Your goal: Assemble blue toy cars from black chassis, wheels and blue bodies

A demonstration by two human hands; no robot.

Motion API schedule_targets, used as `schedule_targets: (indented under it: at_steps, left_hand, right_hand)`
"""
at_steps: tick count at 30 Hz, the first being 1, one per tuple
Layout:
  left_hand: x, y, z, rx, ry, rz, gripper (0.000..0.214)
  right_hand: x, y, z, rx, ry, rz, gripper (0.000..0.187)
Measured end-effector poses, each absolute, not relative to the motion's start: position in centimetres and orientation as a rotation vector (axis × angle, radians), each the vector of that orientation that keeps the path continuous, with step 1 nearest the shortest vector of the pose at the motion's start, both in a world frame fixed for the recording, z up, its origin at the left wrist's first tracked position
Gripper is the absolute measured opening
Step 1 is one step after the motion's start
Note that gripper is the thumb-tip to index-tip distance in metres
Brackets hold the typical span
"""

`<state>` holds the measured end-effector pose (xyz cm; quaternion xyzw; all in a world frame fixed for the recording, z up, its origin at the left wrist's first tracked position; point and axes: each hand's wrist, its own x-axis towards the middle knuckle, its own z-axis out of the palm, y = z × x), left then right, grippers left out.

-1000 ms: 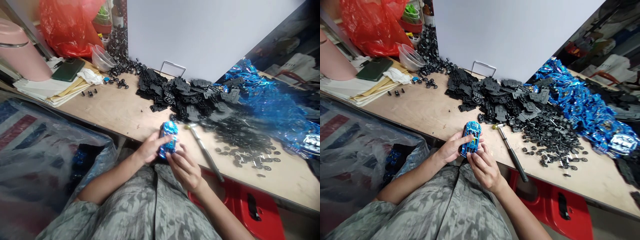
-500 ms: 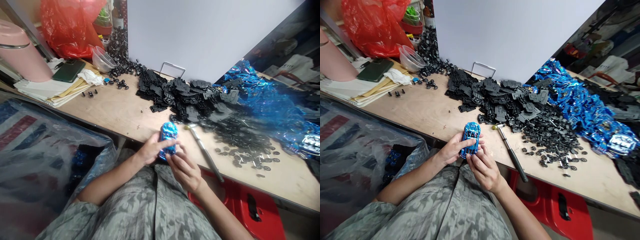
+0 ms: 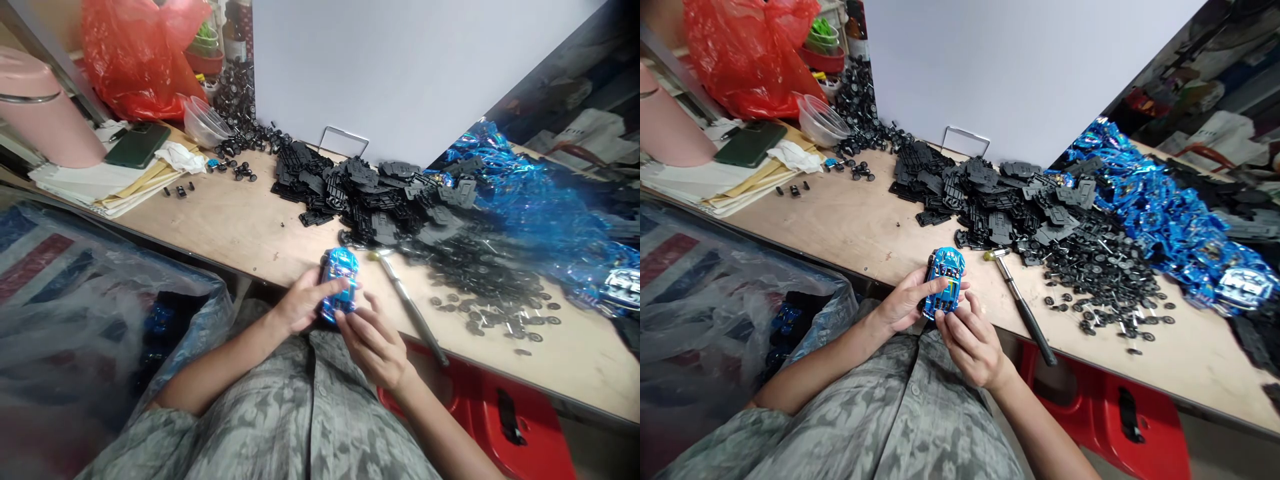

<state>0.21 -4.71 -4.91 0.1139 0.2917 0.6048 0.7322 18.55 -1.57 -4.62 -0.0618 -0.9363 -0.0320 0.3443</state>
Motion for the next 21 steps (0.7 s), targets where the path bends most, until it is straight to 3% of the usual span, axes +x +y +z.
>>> schedule_targets:
  at_steps: [10, 15, 21]
  left_hand:
    - [0.2, -4.7, -4.9, 0.305, 0.664, 1.294, 0.048]
    - [0.0, -4.5, -5.3, 0.271, 0.638, 1.301, 0.048]
    - [-0.5, -3.6, -5.4, 0.023, 0.377, 1.209, 0.071]
  right_hand:
    - [18.6, -1.3, -4.3, -0.12, -2.478, -0.008, 0.036]
    - [17.7, -0.7, -3.8, -0.174, -2.404, 0.249, 0.041]
    - [17.5, 0.0, -3.0, -0.313, -2.335, 0.257, 0.045]
